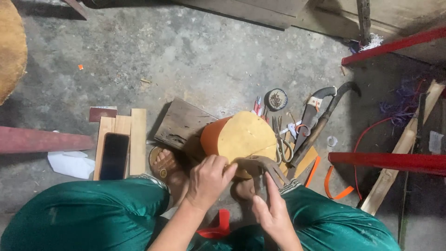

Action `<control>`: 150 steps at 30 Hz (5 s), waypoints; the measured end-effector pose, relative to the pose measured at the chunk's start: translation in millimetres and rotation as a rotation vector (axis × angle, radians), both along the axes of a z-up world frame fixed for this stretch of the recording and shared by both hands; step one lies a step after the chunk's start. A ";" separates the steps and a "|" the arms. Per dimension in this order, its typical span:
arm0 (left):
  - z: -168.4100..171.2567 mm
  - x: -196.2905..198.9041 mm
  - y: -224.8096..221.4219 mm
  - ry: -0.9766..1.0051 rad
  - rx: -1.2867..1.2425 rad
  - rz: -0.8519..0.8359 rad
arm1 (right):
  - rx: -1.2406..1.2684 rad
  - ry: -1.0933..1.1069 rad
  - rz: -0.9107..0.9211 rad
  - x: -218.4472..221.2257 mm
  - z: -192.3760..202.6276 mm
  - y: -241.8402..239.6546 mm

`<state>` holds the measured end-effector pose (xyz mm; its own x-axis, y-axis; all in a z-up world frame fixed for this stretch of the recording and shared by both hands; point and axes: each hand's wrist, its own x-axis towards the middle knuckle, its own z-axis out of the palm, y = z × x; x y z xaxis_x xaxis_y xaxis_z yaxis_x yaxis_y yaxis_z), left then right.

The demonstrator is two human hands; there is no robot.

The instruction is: Applying adhesive to a drum skin and carefully attaching it to the drum shell.

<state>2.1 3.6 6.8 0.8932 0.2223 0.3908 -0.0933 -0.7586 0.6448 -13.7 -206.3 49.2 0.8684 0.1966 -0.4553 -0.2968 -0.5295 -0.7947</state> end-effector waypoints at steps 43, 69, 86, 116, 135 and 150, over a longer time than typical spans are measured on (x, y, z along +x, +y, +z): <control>-73.9 59.8 -8.6 0.139 -0.796 -0.087 | -0.004 0.063 -0.141 -19.7 9.5 10.5; -66.6 63.6 -7.0 0.061 -0.781 -0.121 | -0.358 -0.043 0.067 -17.7 -1.3 16.8; -59.8 62.6 -4.3 0.074 -0.754 -0.110 | -0.286 -0.147 0.048 -18.0 -5.8 2.0; -60.4 63.3 -2.3 -0.012 -0.791 -0.150 | -0.032 -0.234 -0.448 -42.1 34.0 24.6; -59.3 62.3 -0.5 0.063 -0.777 -0.136 | -0.314 -0.025 0.090 -17.7 -16.8 11.1; -51.8 108.5 31.1 0.729 -0.707 -0.323 | 0.524 0.014 -0.624 30.1 -33.4 -41.2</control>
<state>110.7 34.7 -45.0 0.9165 -0.1001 -0.3872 0.3629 -0.1988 0.9104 16.3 -247.5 15.9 0.8831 -0.1310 -0.4505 -0.4263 0.1767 -0.8871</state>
